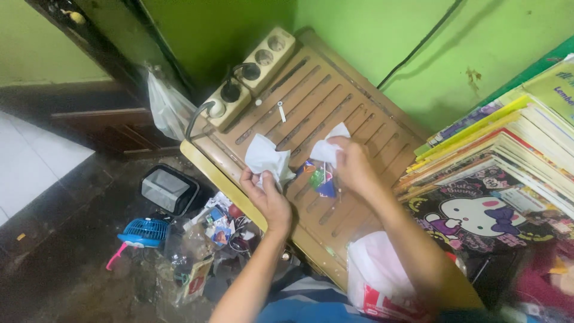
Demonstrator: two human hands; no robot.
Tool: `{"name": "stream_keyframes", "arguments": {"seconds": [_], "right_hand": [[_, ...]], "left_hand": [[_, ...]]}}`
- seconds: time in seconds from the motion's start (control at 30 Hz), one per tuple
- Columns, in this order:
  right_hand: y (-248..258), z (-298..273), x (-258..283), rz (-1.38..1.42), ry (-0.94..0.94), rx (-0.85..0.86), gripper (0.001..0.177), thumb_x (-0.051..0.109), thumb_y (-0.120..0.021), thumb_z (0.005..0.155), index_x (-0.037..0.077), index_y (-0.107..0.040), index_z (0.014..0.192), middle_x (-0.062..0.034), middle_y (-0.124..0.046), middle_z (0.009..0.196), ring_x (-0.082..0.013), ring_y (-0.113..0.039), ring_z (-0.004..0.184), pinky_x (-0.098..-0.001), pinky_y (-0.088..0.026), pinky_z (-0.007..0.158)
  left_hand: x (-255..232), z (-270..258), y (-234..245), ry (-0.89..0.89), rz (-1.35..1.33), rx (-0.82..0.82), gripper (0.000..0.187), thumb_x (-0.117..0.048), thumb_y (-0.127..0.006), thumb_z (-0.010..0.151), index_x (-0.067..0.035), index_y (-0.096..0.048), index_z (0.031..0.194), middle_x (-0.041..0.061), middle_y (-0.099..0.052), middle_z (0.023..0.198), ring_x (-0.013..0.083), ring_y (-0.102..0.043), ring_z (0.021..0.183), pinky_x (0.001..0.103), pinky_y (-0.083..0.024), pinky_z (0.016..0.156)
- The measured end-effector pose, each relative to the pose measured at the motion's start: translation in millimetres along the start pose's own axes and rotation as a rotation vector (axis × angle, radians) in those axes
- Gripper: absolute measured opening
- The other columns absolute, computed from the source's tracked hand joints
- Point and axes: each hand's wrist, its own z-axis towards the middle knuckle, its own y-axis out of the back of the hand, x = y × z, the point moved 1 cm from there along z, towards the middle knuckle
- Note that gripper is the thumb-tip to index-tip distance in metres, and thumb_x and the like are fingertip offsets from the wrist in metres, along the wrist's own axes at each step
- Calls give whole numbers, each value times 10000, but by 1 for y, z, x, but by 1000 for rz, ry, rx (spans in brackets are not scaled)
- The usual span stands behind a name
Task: Cleaning small items on a low desk and organizing school notebooks and folders.
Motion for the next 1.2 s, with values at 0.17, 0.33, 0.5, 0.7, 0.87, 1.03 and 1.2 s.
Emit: {"name": "stream_keyframes", "arguments": {"seconds": [0.17, 0.33, 0.5, 0.7, 0.87, 1.03, 1.2], "right_hand": [[41, -11, 33, 200, -141, 141, 316, 69, -562, 965, 32, -690, 1251, -205, -753, 1122, -334, -747, 1023, -378, -559, 911], [51, -29, 55, 368, -121, 265, 353, 125, -607, 970, 24, -620, 1308, -180, -756, 1094, -264, -738, 965, -357, -567, 833], [40, -17, 41, 160, -150, 231, 457, 75, -692, 803, 40, -675, 1259, -156, -761, 1048, -226, -717, 751, -348, -568, 700], [39, 66, 33, 124, -5, -152, 252, -9, -653, 874, 3, -707, 1120, -195, -734, 1020, -274, -731, 828, -370, -571, 741], [-18, 121, -38, -242, 176, -245, 206, -34, -664, 865, -21, -700, 1067, -245, -696, 1078, -433, -646, 1009, -493, -522, 896], [-32, 117, -9, -458, 246, -170, 304, -8, -686, 673, -46, -700, 974, -257, -704, 1085, -433, -633, 997, -485, -516, 853], [-48, 104, 5, -317, 202, -52, 243, 17, -719, 701, -42, -707, 936, -244, -705, 967, -413, -625, 1003, -477, -522, 897]], "left_hand": [[4, 0, 1, 11, 8, -10, 387, -81, -479, 1058, 9, -361, 1415, 175, -554, 1323, 211, -542, 1198, 338, -413, 1065], [3, 0, 0, 0, -31, 6, 391, -81, -472, 1053, 10, -354, 1415, 171, -562, 1317, 210, -551, 1193, 336, -416, 1062], [3, -1, 3, 44, -53, -38, 395, -78, -461, 1038, 9, -351, 1407, 162, -577, 1282, 210, -567, 1156, 337, -430, 1036], [34, -11, 28, -74, 353, -102, 352, -18, -476, 986, -27, -424, 1335, 170, -485, 1258, 231, -507, 1129, 356, -441, 998], [32, -13, 31, -280, 686, -157, 275, 16, -469, 1007, -33, -454, 1278, 165, -434, 1314, 243, -467, 1214, 366, -406, 1078], [-7, 8, 28, -159, 203, -269, 317, 6, -420, 1041, -4, -378, 1355, 162, -460, 1338, 251, -480, 1257, 384, -392, 1104], [3, 17, 26, -164, 78, -166, 363, -8, -413, 1014, -20, -339, 1370, 155, -526, 1293, 221, -553, 1170, 357, -453, 1027]]}}
